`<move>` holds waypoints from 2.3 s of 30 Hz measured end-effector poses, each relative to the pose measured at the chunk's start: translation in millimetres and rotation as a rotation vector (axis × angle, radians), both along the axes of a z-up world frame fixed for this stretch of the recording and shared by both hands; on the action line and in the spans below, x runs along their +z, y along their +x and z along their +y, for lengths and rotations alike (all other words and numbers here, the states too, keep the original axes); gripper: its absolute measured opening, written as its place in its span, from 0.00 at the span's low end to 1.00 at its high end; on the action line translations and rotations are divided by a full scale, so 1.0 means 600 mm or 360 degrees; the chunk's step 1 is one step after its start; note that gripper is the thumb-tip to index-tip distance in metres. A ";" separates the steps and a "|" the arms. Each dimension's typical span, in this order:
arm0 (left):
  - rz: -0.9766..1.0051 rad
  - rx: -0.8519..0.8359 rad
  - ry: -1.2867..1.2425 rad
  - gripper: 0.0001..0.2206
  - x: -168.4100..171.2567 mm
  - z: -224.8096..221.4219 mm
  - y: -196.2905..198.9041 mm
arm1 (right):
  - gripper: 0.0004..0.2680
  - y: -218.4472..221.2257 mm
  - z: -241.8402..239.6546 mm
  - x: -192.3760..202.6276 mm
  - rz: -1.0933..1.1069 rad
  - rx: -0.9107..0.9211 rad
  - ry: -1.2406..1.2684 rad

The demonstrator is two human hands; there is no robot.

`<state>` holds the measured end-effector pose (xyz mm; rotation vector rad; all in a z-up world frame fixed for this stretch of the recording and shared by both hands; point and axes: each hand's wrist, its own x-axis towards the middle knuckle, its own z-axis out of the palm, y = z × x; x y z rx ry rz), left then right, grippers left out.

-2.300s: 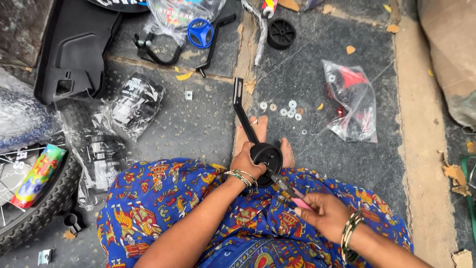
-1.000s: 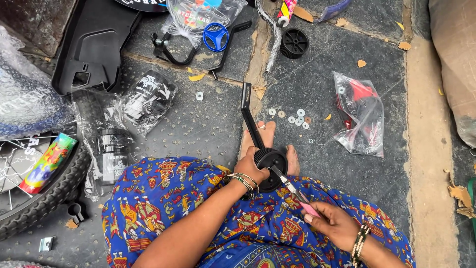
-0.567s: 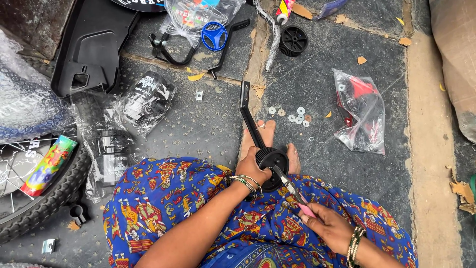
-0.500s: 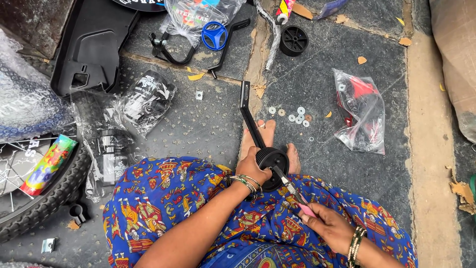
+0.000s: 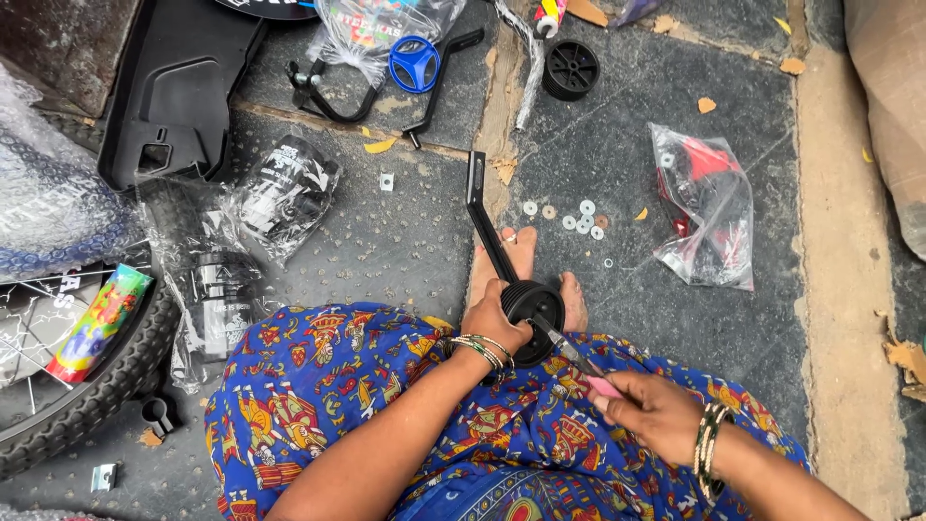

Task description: Assembling training wheels onto a bicycle component using pliers and fasteners.

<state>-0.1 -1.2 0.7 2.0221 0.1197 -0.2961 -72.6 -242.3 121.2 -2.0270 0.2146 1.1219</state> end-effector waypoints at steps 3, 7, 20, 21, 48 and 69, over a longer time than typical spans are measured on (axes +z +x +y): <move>0.0088 -0.0007 0.0121 0.29 0.013 0.000 0.001 | 0.10 -0.018 0.012 -0.008 -0.0003 -0.0057 -0.0075; 0.0068 -0.0026 0.0084 0.29 0.003 -0.001 0.002 | 0.11 -0.050 0.033 -0.010 -0.0398 0.0157 -0.0266; 0.0185 -0.0051 0.0058 0.29 0.012 0.001 0.006 | 0.15 -0.097 0.069 -0.025 -0.0824 0.0774 -0.0956; 0.0179 -0.0058 0.0059 0.29 0.009 0.000 0.007 | 0.15 -0.096 0.076 -0.019 -0.0827 0.0766 -0.0959; 0.0193 -0.0014 -0.0007 0.30 -0.013 0.007 0.008 | 0.14 -0.026 0.015 0.043 -0.0775 0.0812 -0.0854; 0.0198 -0.0057 0.0093 0.30 0.010 -0.004 0.004 | 0.26 0.043 0.041 0.089 -0.0616 0.0837 -0.1020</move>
